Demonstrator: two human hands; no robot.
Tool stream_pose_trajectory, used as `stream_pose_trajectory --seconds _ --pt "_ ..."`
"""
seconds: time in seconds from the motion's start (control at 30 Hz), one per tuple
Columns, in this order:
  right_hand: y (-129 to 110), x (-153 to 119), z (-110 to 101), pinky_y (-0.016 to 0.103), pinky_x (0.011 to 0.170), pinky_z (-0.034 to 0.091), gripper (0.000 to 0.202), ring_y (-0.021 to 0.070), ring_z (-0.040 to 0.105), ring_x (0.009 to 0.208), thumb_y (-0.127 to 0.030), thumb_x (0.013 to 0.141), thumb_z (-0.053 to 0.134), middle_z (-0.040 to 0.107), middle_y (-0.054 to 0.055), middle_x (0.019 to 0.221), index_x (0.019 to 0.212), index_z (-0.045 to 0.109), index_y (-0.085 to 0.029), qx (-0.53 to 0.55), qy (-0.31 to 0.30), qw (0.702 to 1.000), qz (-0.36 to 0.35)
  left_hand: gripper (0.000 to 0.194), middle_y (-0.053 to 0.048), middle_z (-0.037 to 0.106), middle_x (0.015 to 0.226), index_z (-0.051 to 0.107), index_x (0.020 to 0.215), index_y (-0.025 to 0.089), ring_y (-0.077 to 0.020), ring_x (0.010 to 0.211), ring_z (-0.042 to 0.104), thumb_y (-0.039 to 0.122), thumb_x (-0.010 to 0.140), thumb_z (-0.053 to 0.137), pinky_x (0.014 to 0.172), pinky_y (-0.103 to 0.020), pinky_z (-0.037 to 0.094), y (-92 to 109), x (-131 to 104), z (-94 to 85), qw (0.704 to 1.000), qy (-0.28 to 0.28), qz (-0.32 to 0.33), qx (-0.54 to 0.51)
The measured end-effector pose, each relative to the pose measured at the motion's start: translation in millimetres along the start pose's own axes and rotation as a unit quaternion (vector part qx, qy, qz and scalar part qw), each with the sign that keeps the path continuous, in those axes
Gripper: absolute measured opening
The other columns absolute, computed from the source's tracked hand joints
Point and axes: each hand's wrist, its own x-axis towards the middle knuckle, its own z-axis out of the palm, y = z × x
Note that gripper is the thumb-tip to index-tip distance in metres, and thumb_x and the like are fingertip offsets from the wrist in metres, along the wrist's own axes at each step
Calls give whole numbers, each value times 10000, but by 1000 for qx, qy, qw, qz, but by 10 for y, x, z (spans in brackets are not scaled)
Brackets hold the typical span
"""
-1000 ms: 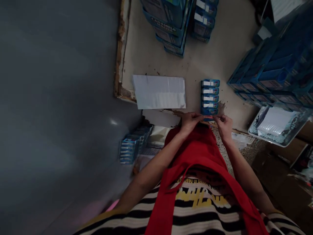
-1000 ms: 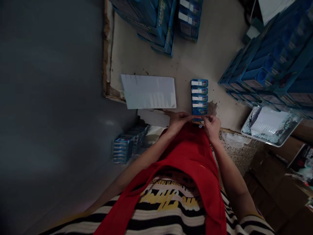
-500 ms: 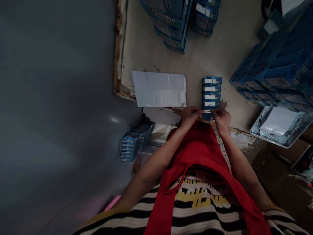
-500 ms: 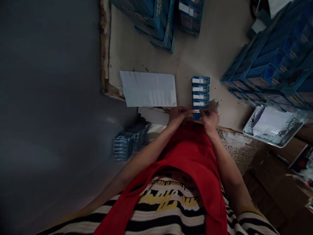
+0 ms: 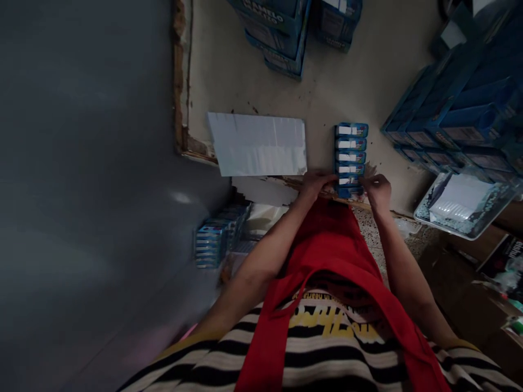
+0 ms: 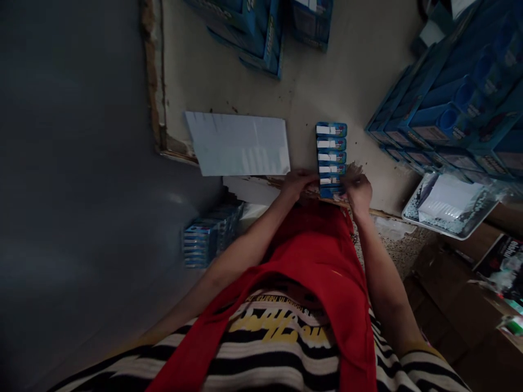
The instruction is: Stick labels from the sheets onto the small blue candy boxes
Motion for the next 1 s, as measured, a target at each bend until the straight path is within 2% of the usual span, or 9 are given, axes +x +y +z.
stream_pose_trajectory --seconds 0.07,0.13,0.23,0.37,0.57,0.67,0.77,0.87,1.0 --pt "-65 -84 -109 310 613 454 398 205 614 671 -615 773 732 648 11 688 777 613 -235 41 10 999 13 201 21 617 629 656 709 180 -122 592 556 293 770 812 574 -241 418 7 -137 -54 994 83 65 23" --pt "-144 -161 -204 303 588 462 433 183 589 624 -642 774 729 602 -14 647 813 615 -226 92 0 995 27 200 14 651 690 679 777 183 -126 633 590 362 841 743 607 -238 446 31 -358 -127 986 107 127 27" --pt "-266 -243 -259 287 578 471 508 160 567 613 -701 740 751 556 -37 624 828 587 -228 164 -44 985 31 316 4 683 725 731 919 174 -120 588 590 479 840 746 565 -238 449 110 -726 -187 991 -4 137 0" --pt "-389 -325 -195 270 577 491 587 155 590 658 -759 689 788 609 -12 701 850 565 -239 235 -98 966 35 681 -16 760 870 719 1258 180 -111 554 604 438 654 898 497 -226 445 260 -992 -106 984 -168 37 -50" --pt "-428 -398 -170 236 488 384 575 99 486 548 -703 651 877 592 -36 648 806 593 -228 269 -150 949 62 419 -7 689 682 753 800 155 -98 549 541 547 702 864 520 -227 410 334 -952 -40 983 -176 36 -26" --pt "-364 -372 -240 231 451 323 588 81 445 492 -550 554 969 628 -57 646 896 619 -223 288 -194 930 118 391 13 656 649 757 781 168 -101 554 525 545 724 844 539 -231 397 344 -929 -145 984 -169 45 10" --pt "-259 -367 -302 236 480 377 674 102 530 507 -377 445 997 705 -50 691 990 634 -217 280 -219 924 141 338 14 666 666 747 744 174 -112 605 555 496 713 845 593 -231 424 383 -924 -271 984 -163 65 42" --pt "-146 -433 -290 282 591 499 638 168 663 606 -374 452 977 740 -26 696 973 648 -206 233 -180 950 102 280 8 694 679 735 693 175 -122 638 583 428 669 853 624 -231 446 406 -926 -343 979 -166 82 85" --pt "-33 -531 -152 345 667 543 532 244 734 692 -453 578 907 754 -5 707 972 632 -225 138 -76 987 30 216 5 703 644 735 669 177 -127 605 595 371 654 830 596 -232 457 335 -918 -323 981 -143 69 110"
